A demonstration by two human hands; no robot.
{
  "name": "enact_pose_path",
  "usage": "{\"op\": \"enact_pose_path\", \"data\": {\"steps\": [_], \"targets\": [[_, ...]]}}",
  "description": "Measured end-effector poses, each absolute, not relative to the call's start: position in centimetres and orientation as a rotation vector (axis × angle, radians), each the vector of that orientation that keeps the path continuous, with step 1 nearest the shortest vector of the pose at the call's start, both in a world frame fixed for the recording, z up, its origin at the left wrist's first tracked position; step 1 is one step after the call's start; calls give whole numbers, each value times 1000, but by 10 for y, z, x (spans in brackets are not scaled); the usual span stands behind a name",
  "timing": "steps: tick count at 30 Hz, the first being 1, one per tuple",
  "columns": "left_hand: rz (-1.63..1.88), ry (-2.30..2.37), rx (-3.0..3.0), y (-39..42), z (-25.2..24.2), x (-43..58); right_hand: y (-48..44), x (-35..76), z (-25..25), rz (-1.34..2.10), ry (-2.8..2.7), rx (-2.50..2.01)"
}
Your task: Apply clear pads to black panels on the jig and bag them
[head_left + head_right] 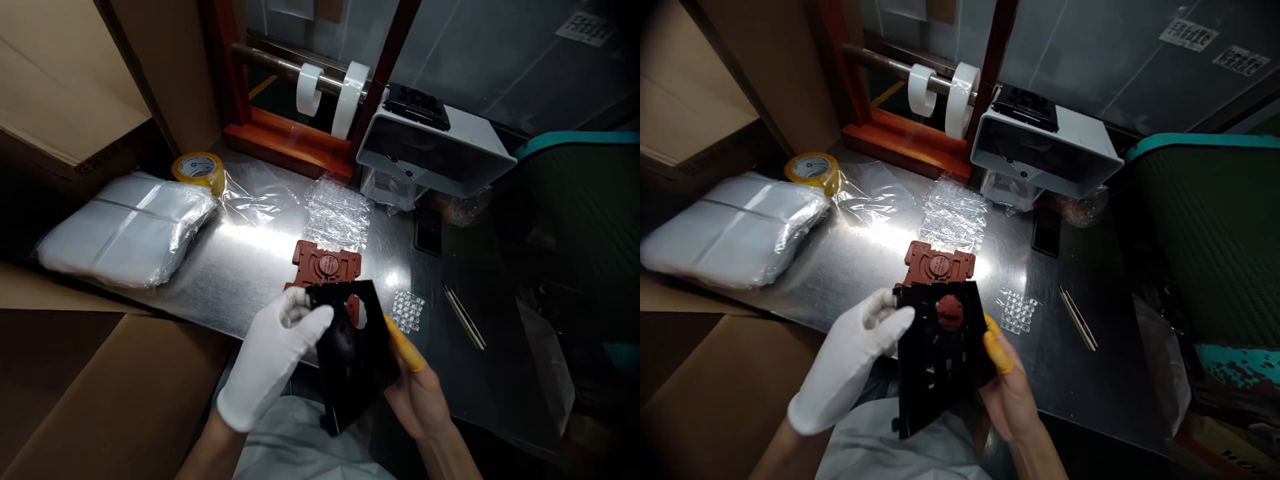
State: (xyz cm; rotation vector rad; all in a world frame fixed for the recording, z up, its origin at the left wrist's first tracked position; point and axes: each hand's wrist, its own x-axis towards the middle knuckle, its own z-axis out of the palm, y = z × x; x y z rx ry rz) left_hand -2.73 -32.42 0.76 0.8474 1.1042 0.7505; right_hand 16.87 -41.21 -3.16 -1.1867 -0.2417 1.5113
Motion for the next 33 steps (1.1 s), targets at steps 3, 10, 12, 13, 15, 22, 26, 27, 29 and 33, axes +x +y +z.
{"op": "enact_pose_path", "data": {"steps": [3,10,12,13,15,22,26,27,29,33], "targets": [[655,1013,818,-334,-12,-33,-417,174,-20,1345,-446,-1166],[571,1430,1032,-359,-49,-28,-414,146,2,820,-1329,-1356],[736,1664,1139,-365,-42,-31,-411,143,2,700,-1463,-1276],[865,1709,1156,-366,-35,-33,-411,143,2,664,-1505,-1261],[1090,1633,1185,-367,-19,-32,-409,145,0,639,-1572,-1250],[944,1430,1429,-352,28,4,-408,148,-6,627,-1631,-1218],[1068,1517,1376,-328,22,-2,-414,144,-7,755,-1479,-1288],[1103,1515,1357,-322,18,-8,-414,143,-9,828,-1373,-1318],[1164,1529,1299,-313,8,-20,-413,141,-14,991,-1049,-1377],[853,1514,1094,-309,-7,-27,-399,138,-31,1176,-396,-1285]]}}
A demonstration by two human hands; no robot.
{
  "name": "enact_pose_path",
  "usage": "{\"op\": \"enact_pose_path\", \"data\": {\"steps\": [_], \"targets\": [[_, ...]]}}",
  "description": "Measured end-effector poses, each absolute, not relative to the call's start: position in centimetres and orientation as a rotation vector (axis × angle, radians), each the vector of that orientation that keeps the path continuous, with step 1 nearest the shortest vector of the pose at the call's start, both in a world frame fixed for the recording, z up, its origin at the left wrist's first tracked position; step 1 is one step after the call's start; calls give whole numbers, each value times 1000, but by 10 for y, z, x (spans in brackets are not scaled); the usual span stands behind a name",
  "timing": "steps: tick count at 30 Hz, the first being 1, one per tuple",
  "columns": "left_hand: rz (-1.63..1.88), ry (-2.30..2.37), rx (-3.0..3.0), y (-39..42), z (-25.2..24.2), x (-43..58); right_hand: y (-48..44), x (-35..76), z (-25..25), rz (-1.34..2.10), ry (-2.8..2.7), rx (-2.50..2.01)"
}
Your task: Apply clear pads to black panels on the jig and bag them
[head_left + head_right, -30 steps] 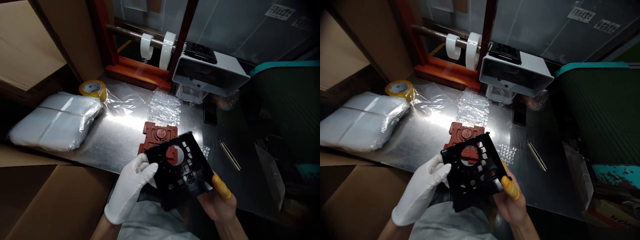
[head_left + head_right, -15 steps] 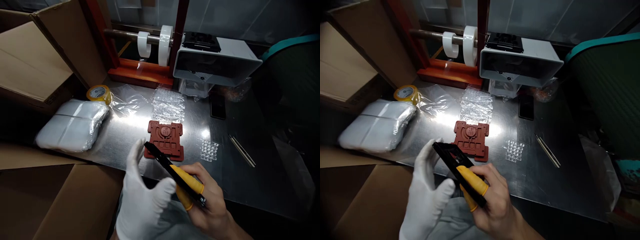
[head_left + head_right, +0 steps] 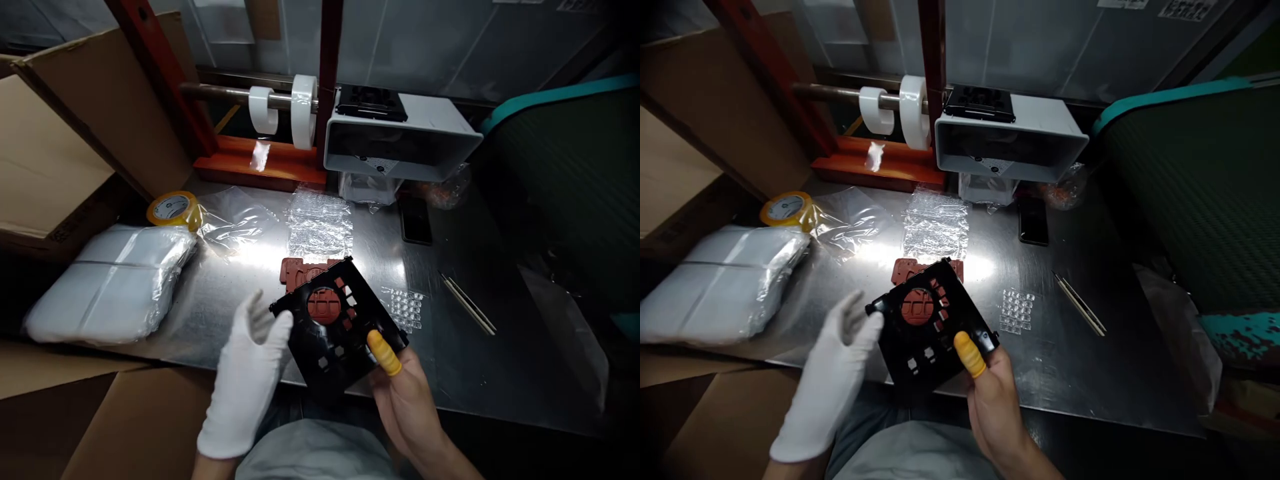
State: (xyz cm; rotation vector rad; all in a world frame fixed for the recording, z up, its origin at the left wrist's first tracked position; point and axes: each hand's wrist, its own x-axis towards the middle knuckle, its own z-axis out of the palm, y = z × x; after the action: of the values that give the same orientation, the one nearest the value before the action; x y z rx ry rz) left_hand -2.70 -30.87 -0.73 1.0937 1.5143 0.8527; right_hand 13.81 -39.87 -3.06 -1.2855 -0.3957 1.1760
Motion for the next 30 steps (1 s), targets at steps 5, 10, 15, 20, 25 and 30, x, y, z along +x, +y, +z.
{"op": "enact_pose_path", "data": {"steps": [5,10,15,20,25,30], "targets": [[717,1194,992,-291,-24,-18,-394,144,-47,1426,-448,-1166],[589,1340,1231,-236,-52,-18,-414,166,-52,1582,-536,-1399],[138,1553,1668,-205,-53,-24,-428,182,-55,1399,-596,-1563],[-199,1452,1902,-195,-46,-34,-433,182,-60,1343,-612,-1603],[-251,1456,1977,-199,-48,-34,-432,179,-73,1255,-845,-1791],[-227,1531,1905,-209,-50,-30,-406,178,-79,1012,-1219,-1986]]}}
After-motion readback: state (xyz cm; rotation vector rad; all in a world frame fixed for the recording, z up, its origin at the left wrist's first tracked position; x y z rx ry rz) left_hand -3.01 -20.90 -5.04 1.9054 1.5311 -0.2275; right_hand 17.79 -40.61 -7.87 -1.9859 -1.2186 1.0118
